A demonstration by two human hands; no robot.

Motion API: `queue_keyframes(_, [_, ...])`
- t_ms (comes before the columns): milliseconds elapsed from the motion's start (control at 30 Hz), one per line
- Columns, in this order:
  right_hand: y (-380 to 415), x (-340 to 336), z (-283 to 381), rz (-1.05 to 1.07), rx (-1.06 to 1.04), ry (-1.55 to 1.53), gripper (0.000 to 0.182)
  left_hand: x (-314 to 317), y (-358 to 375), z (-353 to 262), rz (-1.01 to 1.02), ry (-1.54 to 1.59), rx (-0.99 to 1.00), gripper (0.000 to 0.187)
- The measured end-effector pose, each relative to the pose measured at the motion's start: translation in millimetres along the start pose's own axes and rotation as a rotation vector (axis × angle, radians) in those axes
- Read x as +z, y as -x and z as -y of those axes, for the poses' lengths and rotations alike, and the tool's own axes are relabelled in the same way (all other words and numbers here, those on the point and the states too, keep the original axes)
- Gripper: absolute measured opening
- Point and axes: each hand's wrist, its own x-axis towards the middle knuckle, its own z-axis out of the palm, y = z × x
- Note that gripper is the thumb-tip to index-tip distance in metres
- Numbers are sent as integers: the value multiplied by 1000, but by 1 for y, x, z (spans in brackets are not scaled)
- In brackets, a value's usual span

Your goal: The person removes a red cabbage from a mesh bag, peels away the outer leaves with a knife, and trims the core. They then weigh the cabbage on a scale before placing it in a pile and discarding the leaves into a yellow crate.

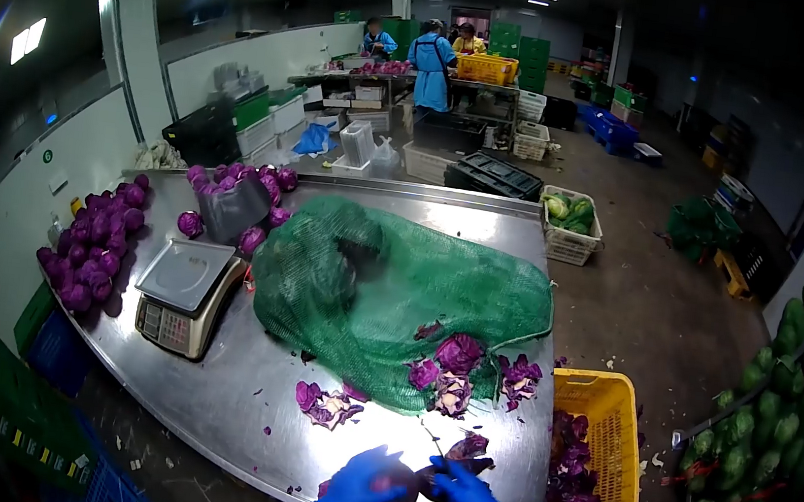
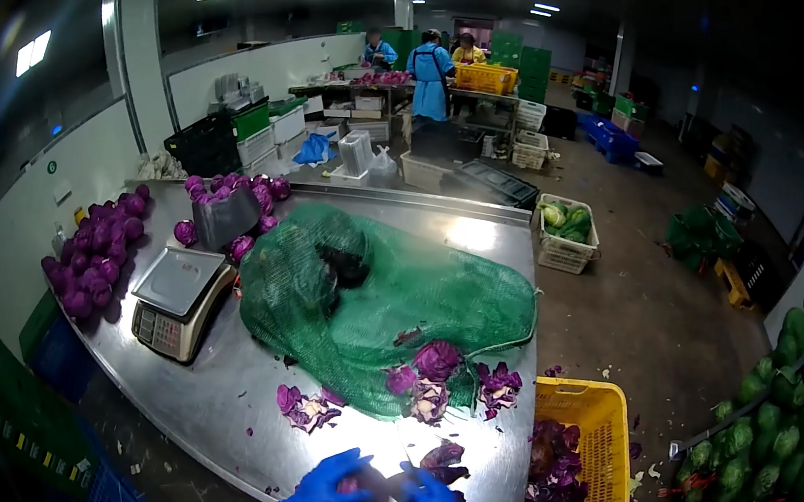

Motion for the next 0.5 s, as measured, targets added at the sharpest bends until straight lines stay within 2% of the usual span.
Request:
queue_keyframes(33, [-10,10,-6,83,69,-42,54,2,1,11,-38,264,-168,61])
queue_keyframes(67, [-17,18,-19,118,25,-54,43,8,5,19,-78,682,-514,55])
queue_keyframes(133, [-39,26,-45,84,160,-262,36,33,14,69,-158,858,-578,52])
queue_keyframes(167, [-38,26,-39,3,205,-322,35,67,25,120,-131,918,-682,50])
queue_keyframes(200, [-43,20,-35,-33,162,-266,36,57,19,93,-142,861,-662,56])
queue_keyframes(233, [-56,12,-46,-44,33,-192,36,49,13,68,-154,803,-643,66])
queue_keyframes(267, [-54,14,-40,-151,-8,-145,37,40,6,42,-167,745,-625,78])
queue_keyframes(300, [-56,13,-46,-137,77,-287,35,38,8,24,-215,694,-512,90])
queue_keyframes(333, [-50,12,-30,-130,188,-299,35,24,2,2,-162,826,-480,99])
queue_keyframes(367, [-42,8,-17,-45,41,-240,33,20,-1,-2,-77,782,-449,100])
queue_keyframes(400, [-35,6,-6,-21,-40,-211,41,18,-6,0,-1,734,-385,101])
queue_keyframes(467, [-34,3,0,-5,-61,-212,47,22,-9,7,39,612,-378,105])
queue_keyframes(500, [-26,1,10,-3,-42,-174,50,23,-8,5,6,538,-441,105])
